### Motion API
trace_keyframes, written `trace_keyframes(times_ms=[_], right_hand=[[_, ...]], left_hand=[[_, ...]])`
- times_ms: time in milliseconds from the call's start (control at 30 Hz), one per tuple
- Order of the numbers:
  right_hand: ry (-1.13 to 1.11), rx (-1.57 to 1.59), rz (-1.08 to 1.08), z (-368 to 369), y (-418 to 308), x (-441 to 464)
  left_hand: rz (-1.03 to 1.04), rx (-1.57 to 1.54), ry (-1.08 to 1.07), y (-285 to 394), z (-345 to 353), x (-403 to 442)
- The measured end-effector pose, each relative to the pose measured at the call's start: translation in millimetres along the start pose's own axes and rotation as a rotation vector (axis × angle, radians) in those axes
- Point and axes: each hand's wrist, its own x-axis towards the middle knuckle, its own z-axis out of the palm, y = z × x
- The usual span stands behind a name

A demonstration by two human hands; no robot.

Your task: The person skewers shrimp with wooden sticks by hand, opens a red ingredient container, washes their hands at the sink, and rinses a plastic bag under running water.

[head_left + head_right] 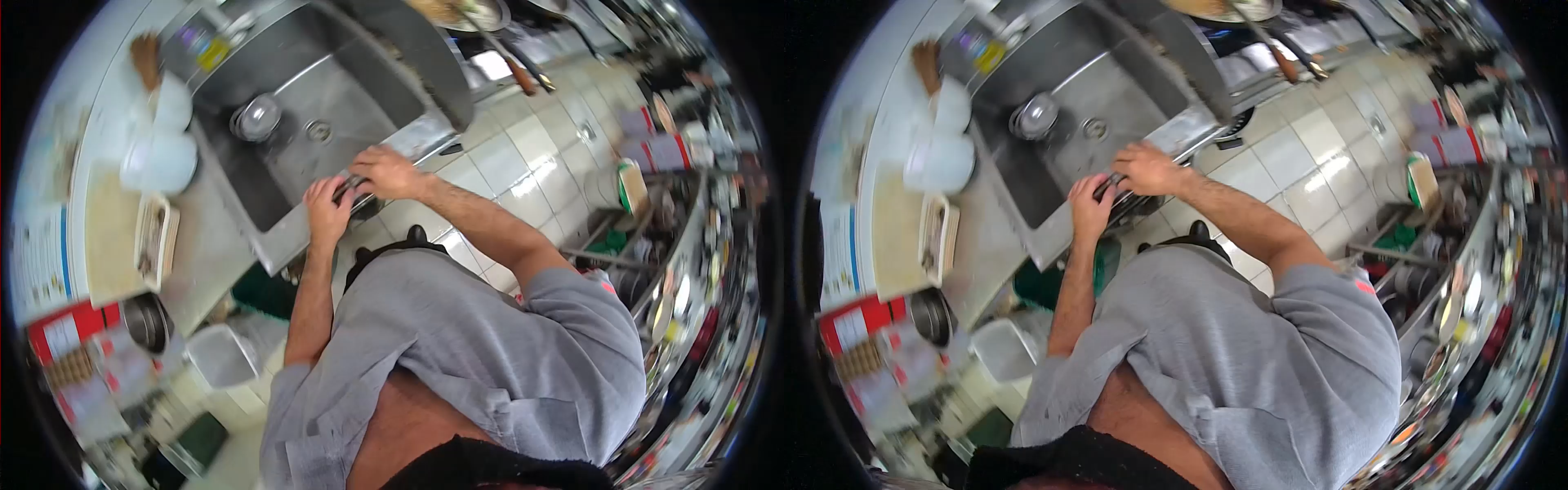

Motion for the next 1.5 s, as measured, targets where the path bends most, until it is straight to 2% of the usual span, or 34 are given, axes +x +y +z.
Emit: trace_keyframes(times_ms=[67, 133, 200, 433, 533, 667, 767, 833, 933, 1033, 1100, 1133, 1200, 1333, 1500], right_hand=[[-0.061, 0.029, -0.031, -5, -6, 7], [-0.102, 0.038, -0.032, 2, -5, 10], [-0.051, 0.034, -0.108, 10, 0, 11], [0.041, 0.063, -0.148, 18, 0, 3], [0.106, 0.039, -0.177, 19, 1, 2], [0.022, 0.106, -0.103, -8, 0, 6], [-0.034, 0.154, -0.016, -27, 12, -2], [-0.068, 0.18, 0.028, -27, 22, -9], [-0.098, 0.198, -0.036, -20, 32, -14], [-0.087, 0.199, -0.001, -24, 24, -13], [0.057, 0.131, -0.012, -28, 13, -8], [0.055, 0.134, -0.01, -26, 15, -10], [-0.026, 0.104, -0.077, -20, 21, -10], [-0.016, 0.142, -0.122, -14, 30, -10], [-0.14, 0.158, -0.256, -19, 45, -1]], left_hand=[[-0.062, -0.01, 0.035, -2, 2, -4], [-0.017, 0.011, 0.006, -3, 3, -5], [0.002, 0.038, 0.014, -3, 3, -5], [0.115, 0.043, 0.025, -3, 7, -4], [0.09, 0.062, 0.005, -2, 8, -5], [0.016, -0.005, -0.01, 0, 5, -5], [-0.061, -0.014, 0.065, 16, -3, 3], [0.027, 0.046, -0.075, 21, 0, 11], [0.035, 0.154, -0.161, 12, 14, 14], [0.054, 0.153, -0.143, 12, 13, 13], [0.082, 0.161, -0.112, 21, 12, 18], [0.108, 0.167, -0.08, 25, 12, 19], [0.119, 0.189, -0.106, 20, 16, 19], [0.18, 0.173, -0.162, 11, 19, 21], [0.227, 0.128, -0.213, 4, 20, 25]])
